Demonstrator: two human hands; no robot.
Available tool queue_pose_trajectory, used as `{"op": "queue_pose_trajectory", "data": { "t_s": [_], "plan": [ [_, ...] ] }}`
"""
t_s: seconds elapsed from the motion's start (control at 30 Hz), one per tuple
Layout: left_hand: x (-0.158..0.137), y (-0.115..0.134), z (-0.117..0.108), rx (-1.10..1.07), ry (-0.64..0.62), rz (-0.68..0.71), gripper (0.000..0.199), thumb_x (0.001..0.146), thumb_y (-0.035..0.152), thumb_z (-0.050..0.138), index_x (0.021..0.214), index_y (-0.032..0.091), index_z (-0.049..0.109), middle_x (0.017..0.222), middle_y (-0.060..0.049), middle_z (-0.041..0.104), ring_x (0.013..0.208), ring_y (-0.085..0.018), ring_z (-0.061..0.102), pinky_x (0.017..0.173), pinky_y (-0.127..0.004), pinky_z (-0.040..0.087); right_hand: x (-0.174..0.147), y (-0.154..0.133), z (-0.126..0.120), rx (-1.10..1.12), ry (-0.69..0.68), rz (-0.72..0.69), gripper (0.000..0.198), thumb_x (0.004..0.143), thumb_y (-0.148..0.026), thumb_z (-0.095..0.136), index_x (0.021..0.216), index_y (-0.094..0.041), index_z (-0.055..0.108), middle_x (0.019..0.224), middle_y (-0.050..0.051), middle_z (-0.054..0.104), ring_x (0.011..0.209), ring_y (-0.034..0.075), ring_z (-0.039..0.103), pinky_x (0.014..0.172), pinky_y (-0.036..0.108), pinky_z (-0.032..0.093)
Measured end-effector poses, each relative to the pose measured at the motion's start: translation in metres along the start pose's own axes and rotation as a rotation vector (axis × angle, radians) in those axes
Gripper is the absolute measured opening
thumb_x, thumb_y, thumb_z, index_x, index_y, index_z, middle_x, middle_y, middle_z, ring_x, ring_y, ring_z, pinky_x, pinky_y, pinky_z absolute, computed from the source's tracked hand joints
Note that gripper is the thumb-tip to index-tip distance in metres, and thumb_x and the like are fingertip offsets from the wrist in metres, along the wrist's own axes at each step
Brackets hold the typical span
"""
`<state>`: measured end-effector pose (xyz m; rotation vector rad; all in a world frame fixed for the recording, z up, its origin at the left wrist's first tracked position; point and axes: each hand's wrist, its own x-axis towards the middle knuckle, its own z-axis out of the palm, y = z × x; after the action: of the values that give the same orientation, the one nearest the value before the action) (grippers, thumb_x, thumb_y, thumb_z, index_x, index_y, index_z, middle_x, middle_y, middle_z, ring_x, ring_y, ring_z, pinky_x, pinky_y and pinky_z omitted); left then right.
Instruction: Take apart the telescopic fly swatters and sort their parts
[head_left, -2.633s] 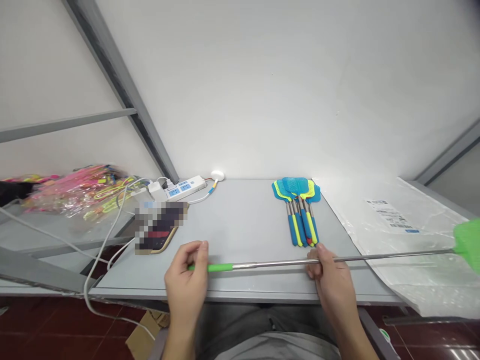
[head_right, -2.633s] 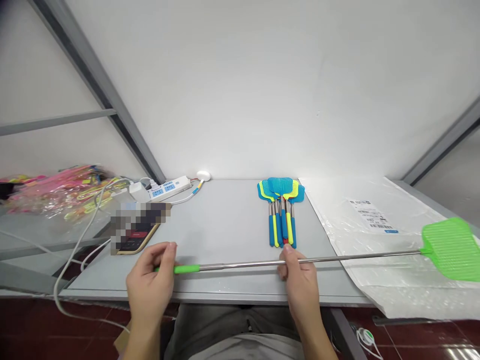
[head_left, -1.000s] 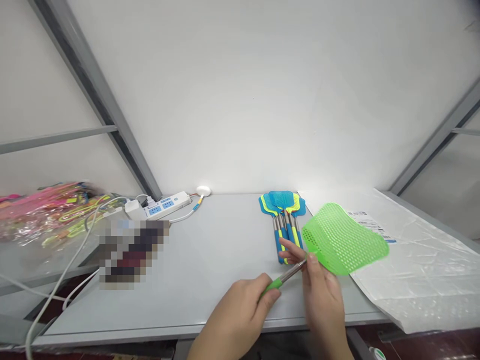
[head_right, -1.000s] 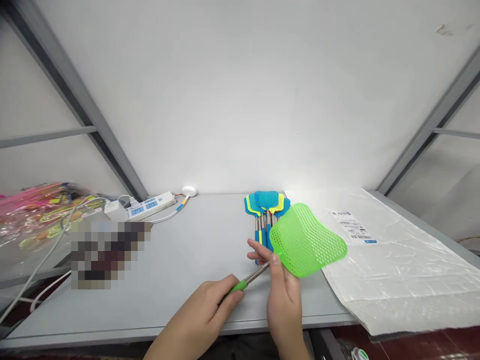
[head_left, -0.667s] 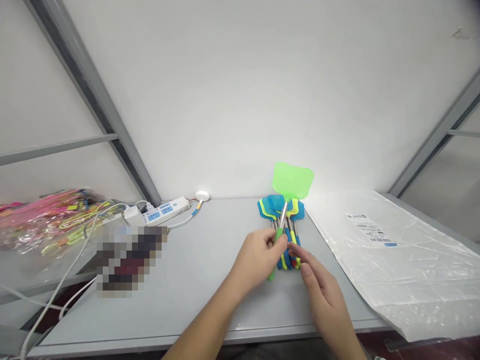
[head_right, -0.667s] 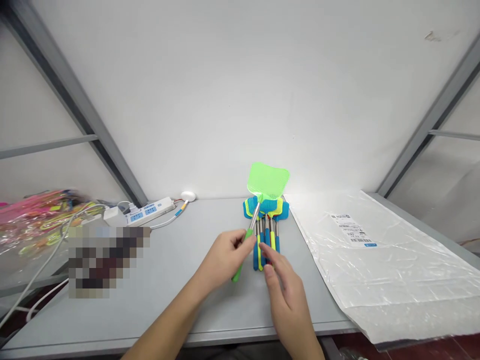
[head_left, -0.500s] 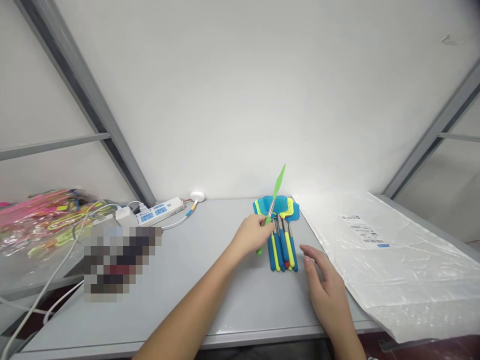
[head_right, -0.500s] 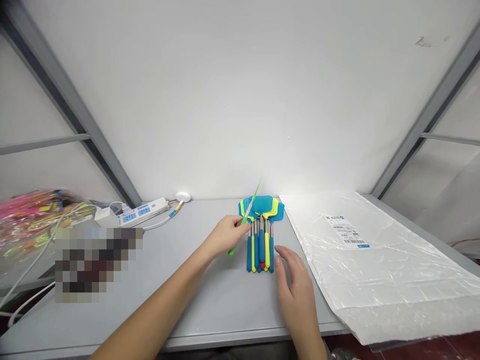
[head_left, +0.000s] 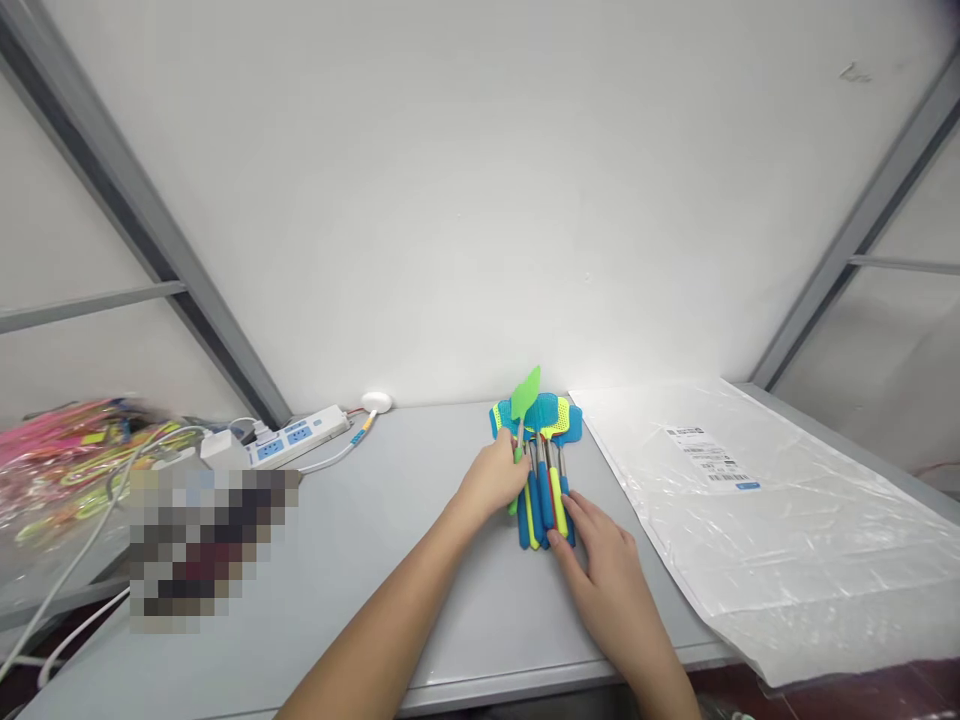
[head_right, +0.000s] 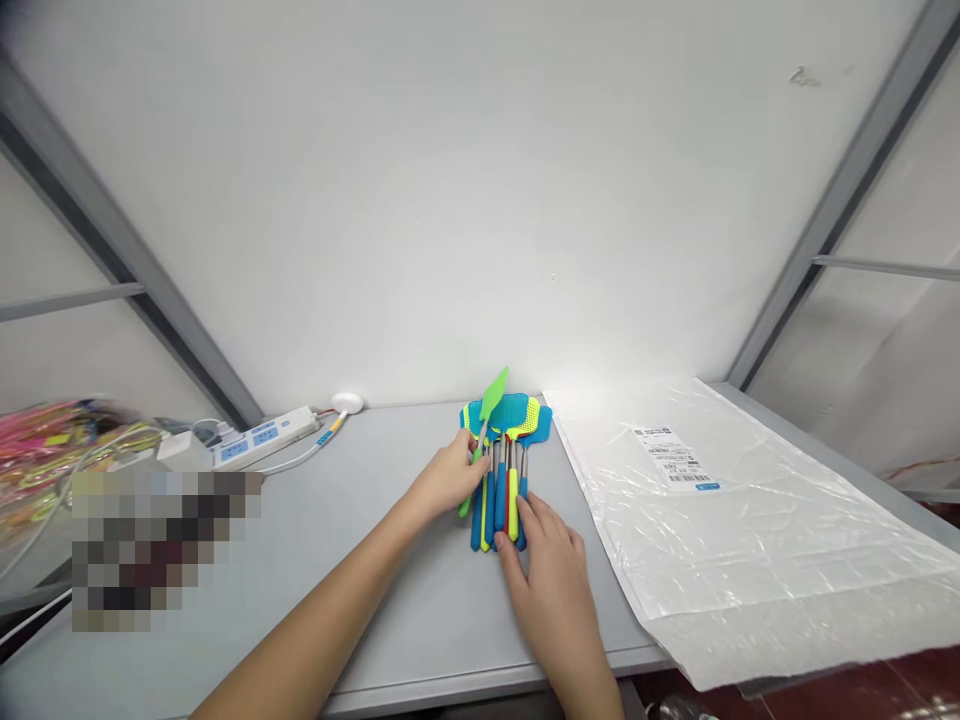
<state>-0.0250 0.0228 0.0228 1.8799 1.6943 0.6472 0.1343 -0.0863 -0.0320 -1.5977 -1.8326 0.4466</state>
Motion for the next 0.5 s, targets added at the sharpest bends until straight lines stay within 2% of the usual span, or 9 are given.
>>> {"op": "queue_pose_trajectory", "data": {
  "t_s": [0.1, 0.27, 0.37, 0.5],
  "plan": [
    [0.004, 0.007, 0.004, 0.080, -0.036, 0.003, 0.014, 0.087, 0.035, 0.054, 0.089, 0.023, 0.048, 0.085, -0.008, 0.068, 0.077, -0.026, 0.066, 0.062, -0.030, 0.042, 0.001, -0.001, 0.002, -0.075, -0.020, -0.024, 0.051, 0.098, -0.044, 0.037, 0.142, -0.021, 0.047, 0.147, 0.009, 0.048, 0.138, 0.026, 0.038, 0.109, 0.048, 0.032],
    [0.005, 0.017, 0.010, 0.137, -0.102, -0.007, 0.025, 0.094, 0.044, 0.041, 0.094, 0.022, 0.051, 0.081, -0.009, 0.070, 0.063, -0.025, 0.067, 0.058, -0.032, 0.045, 0.001, -0.001, 0.004, -0.139, -0.012, -0.043, 0.052, 0.099, -0.044, 0.036, 0.144, -0.021, 0.045, 0.148, 0.009, 0.047, 0.138, 0.027, 0.039, 0.107, 0.048, 0.035],
    [0.002, 0.018, 0.010, 0.175, -0.071, 0.006, 0.035, 0.095, 0.051, 0.036, 0.103, 0.020, 0.051, 0.095, -0.013, 0.071, 0.080, -0.028, 0.069, 0.065, -0.033, 0.047, 0.001, 0.001, 0.004, -0.164, -0.002, -0.055, 0.052, 0.098, -0.044, 0.037, 0.144, -0.020, 0.045, 0.147, 0.009, 0.048, 0.138, 0.027, 0.040, 0.107, 0.046, 0.036],
    [0.001, 0.018, 0.007, 0.251, -0.028, -0.014, 0.053, 0.094, 0.058, 0.028, 0.118, 0.017, 0.050, 0.121, -0.021, 0.062, 0.104, -0.032, 0.064, 0.078, -0.038, 0.047, 0.002, 0.001, 0.005, -0.204, -0.009, -0.064, 0.053, 0.098, -0.045, 0.036, 0.144, -0.018, 0.044, 0.148, 0.010, 0.047, 0.137, 0.028, 0.040, 0.106, 0.047, 0.036]
  ]
}}
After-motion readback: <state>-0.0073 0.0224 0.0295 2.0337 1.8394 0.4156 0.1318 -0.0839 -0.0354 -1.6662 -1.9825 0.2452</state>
